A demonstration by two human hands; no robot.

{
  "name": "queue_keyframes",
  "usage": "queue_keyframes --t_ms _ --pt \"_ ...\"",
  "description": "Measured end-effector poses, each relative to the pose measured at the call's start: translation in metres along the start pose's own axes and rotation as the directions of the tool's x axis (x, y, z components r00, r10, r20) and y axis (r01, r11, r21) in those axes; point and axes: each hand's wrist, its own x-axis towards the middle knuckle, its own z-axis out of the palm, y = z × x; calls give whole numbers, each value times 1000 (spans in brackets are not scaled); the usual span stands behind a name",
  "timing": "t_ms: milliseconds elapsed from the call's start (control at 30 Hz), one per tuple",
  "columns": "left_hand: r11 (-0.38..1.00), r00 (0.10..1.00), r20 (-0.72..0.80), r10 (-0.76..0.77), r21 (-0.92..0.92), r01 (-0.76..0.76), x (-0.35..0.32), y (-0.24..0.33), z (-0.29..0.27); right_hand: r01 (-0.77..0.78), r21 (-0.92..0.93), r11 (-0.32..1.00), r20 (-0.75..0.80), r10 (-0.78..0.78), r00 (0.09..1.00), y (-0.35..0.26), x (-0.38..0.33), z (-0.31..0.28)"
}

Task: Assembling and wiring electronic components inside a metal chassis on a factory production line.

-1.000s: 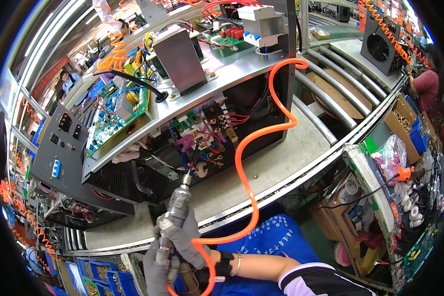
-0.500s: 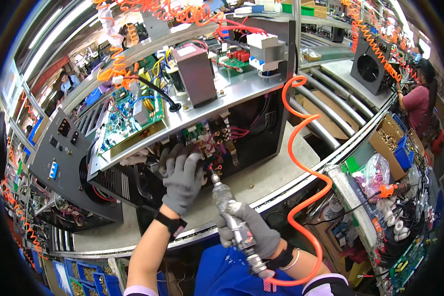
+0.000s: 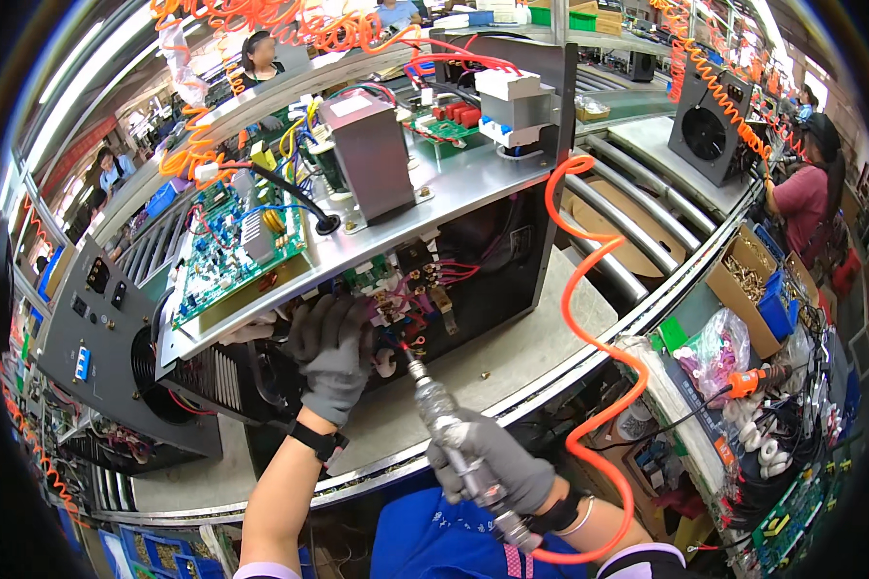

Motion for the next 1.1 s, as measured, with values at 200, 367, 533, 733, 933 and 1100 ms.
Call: queue_keyframes --t_ms 200,367,533,733,933,1100 --pt "999 999 -8 -35 24 35 -5 -4 -7 71 153 986 -32 -66 997 57 26 46" --pt "998 1000 -17 -11 61 12 -10 -14 -15 220 227 949 -138 -193 972 97 50 79" --pt "997 999 -20 40 62 -39 -12 -25 -23 379 23 925 -176 -369 912 140 87 80" --pt "998 1000 -1 10 60 -9 -22 -34 -29 467 -342 816 -204 -549 811 181 122 69" --pt "998 998 53 41 47 -43 -26 -43 -38 495 -211 843 -228 -535 814 177 123 100" --pt "993 986 118 114 -17 -113 -18 -46 -48 300 190 935 -107 -284 953 145 84 104"
